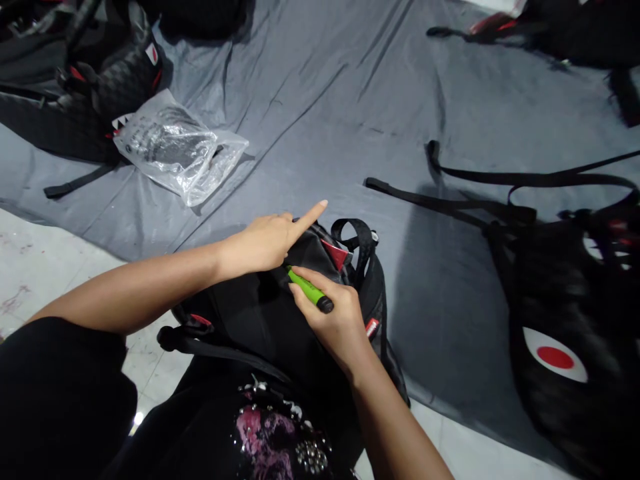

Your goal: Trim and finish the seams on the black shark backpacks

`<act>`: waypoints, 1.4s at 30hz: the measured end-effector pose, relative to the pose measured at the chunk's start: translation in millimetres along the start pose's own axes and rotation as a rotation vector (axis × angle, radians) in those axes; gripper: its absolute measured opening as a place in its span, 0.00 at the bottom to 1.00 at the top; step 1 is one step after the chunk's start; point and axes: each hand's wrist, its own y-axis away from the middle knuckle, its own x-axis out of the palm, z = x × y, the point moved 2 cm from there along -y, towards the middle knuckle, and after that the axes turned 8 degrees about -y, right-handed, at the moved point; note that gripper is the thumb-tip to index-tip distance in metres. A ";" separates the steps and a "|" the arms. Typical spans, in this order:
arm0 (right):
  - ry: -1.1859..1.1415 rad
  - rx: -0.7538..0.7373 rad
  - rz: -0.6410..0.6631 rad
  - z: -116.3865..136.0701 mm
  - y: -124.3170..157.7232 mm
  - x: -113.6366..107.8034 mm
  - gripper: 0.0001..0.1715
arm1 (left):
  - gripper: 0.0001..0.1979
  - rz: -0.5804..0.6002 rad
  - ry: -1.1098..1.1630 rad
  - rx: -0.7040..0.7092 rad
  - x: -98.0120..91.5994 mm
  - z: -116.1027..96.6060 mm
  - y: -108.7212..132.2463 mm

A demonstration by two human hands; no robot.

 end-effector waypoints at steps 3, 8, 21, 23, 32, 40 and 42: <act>0.021 0.001 0.016 -0.4 1.3 -1.0 0.17 | 0.52 -0.013 0.002 0.005 2.2 0.8 -1.3; 0.035 -0.025 -0.001 -1.9 1.9 -0.5 0.17 | 0.52 -0.006 0.005 -0.006 0.8 -0.3 -0.8; 0.102 -0.036 0.004 0.5 1.1 -0.4 0.17 | 0.50 -0.022 0.016 -0.015 2.9 0.7 -1.8; 0.081 -0.057 0.023 -0.2 -0.9 -0.3 0.17 | 0.51 -0.021 0.021 -0.024 2.0 -0.8 -1.8; 0.099 0.014 0.046 -11.6 -4.2 -6.7 0.20 | 0.45 0.074 0.335 -0.011 -4.8 18.4 -10.8; 0.012 0.024 0.033 -5.5 5.5 -14.8 0.18 | 0.34 -0.334 0.190 -0.852 42.6 154.0 -35.8; 0.005 -0.024 0.009 -0.1 12.1 -20.8 0.16 | 0.40 -0.253 0.229 -0.961 57.5 176.8 -45.9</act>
